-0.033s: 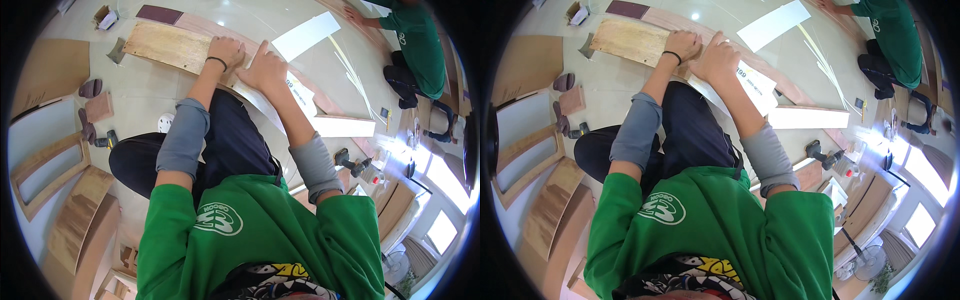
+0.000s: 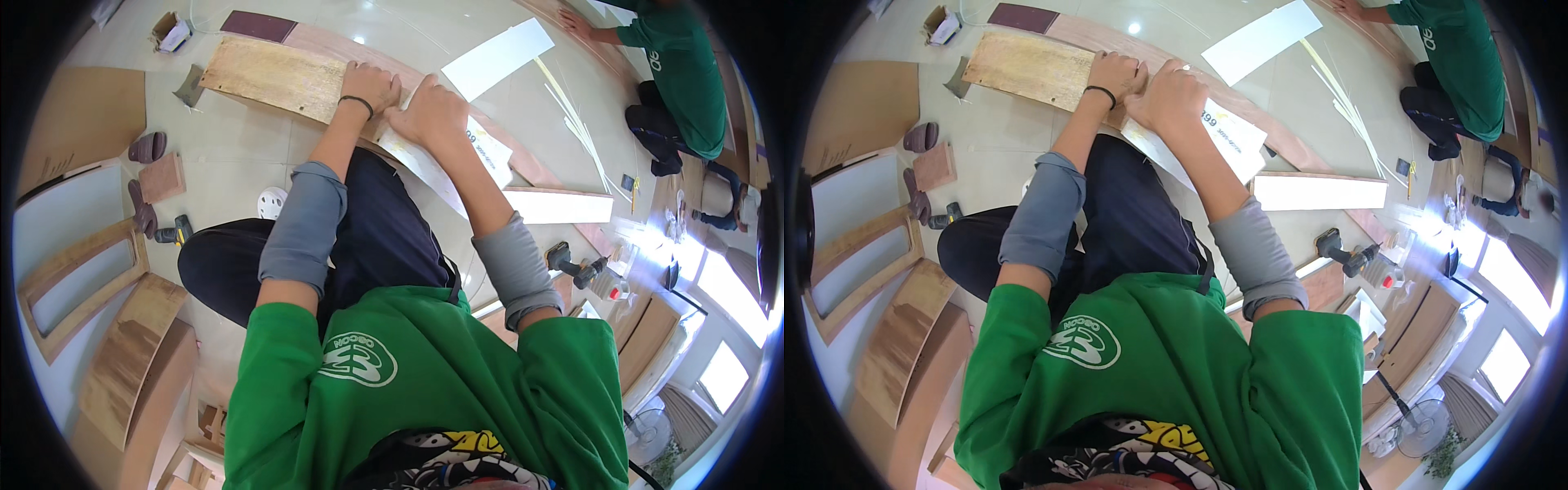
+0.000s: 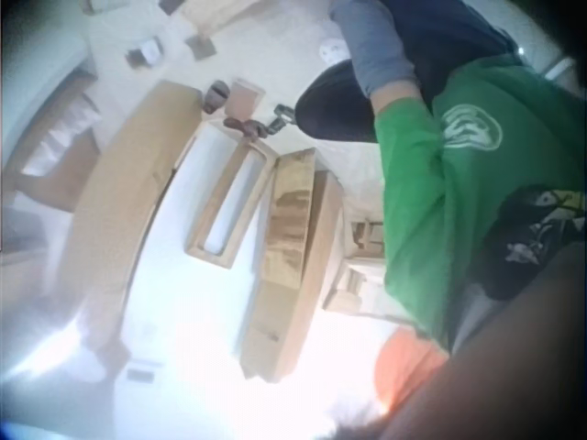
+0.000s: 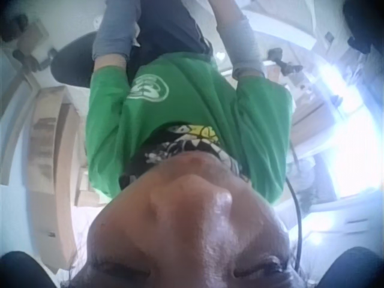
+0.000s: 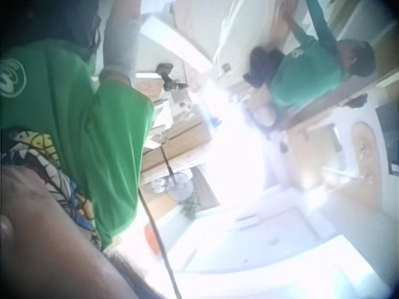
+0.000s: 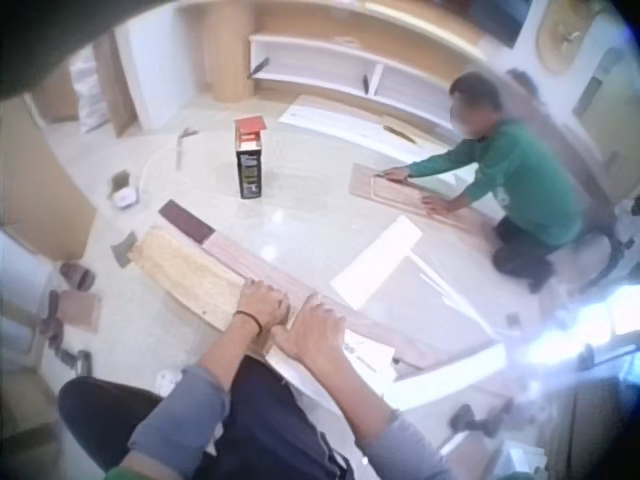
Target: The person assembles a wooden furniture piece by sanding edges, applying adhesive strips, and using a power drill to fasten components. They handle wooden boards, adhesive strips, and a drill, working on the floor alongside another person.
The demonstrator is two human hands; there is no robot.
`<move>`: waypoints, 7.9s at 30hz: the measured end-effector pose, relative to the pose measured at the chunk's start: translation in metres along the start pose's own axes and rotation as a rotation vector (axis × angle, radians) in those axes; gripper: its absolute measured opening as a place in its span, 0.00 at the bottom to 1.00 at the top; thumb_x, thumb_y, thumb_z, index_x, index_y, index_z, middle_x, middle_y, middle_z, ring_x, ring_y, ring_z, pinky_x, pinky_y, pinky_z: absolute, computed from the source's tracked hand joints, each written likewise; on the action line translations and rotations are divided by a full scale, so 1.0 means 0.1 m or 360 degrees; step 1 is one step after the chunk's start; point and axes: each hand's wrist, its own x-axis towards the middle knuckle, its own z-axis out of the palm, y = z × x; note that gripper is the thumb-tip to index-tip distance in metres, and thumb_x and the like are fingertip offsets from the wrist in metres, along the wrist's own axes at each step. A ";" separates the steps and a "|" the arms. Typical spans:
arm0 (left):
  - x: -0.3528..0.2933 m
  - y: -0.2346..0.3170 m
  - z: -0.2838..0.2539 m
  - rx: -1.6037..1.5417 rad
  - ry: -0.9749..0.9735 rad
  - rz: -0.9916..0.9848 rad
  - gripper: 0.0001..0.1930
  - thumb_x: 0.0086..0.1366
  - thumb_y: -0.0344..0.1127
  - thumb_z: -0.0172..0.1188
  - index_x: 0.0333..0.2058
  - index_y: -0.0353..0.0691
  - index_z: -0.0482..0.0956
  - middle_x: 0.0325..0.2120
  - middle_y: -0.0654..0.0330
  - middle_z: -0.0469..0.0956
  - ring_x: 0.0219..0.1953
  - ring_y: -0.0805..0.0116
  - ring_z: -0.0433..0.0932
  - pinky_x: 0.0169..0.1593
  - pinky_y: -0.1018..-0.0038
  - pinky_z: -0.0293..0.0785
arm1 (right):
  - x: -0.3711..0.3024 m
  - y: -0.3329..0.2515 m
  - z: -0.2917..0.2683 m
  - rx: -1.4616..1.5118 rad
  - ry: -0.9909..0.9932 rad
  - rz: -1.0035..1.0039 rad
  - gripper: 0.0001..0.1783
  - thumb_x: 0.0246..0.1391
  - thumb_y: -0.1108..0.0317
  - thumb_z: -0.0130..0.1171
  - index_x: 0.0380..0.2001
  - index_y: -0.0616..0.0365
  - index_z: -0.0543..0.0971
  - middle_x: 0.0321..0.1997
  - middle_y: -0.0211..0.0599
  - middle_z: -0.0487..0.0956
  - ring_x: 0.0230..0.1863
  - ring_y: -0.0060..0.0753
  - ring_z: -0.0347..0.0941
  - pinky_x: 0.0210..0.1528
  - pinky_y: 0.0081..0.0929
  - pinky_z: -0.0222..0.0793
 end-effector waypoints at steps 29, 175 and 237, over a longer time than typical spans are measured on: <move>-0.24 0.02 -0.02 -0.0177 0.0122 -0.0126 0.19 0.57 0.50 0.50 0.17 0.45 0.81 0.20 0.57 0.79 0.31 0.62 0.75 0.47 0.65 0.58 | -0.99 1.04 -0.01 0.0121 -0.0213 -0.0226 0.30 0.61 0.42 0.48 0.28 0.64 0.71 0.17 0.53 0.77 0.22 0.55 0.77 0.24 0.47 0.72; -0.36 -0.43 -0.26 -0.0208 -0.0011 0.0521 0.18 0.68 0.51 0.48 0.37 0.44 0.78 0.35 0.57 0.78 0.37 0.58 0.77 0.51 0.60 0.67 | -0.63 2.15 -0.97 0.1346 -0.0363 0.0350 0.16 0.56 0.63 0.63 0.43 0.63 0.79 0.31 0.32 0.81 0.27 0.15 0.76 0.30 0.14 0.68; -0.87 -0.03 -0.31 0.0110 -0.0169 0.0329 0.30 0.70 0.57 0.41 0.21 0.39 0.78 0.17 0.48 0.74 0.26 0.47 0.75 0.33 0.58 0.69 | -1.51 2.92 -0.27 0.0566 -0.0014 0.0171 0.31 0.47 0.42 0.61 0.42 0.59 0.82 0.36 0.51 0.82 0.37 0.47 0.80 0.43 0.35 0.73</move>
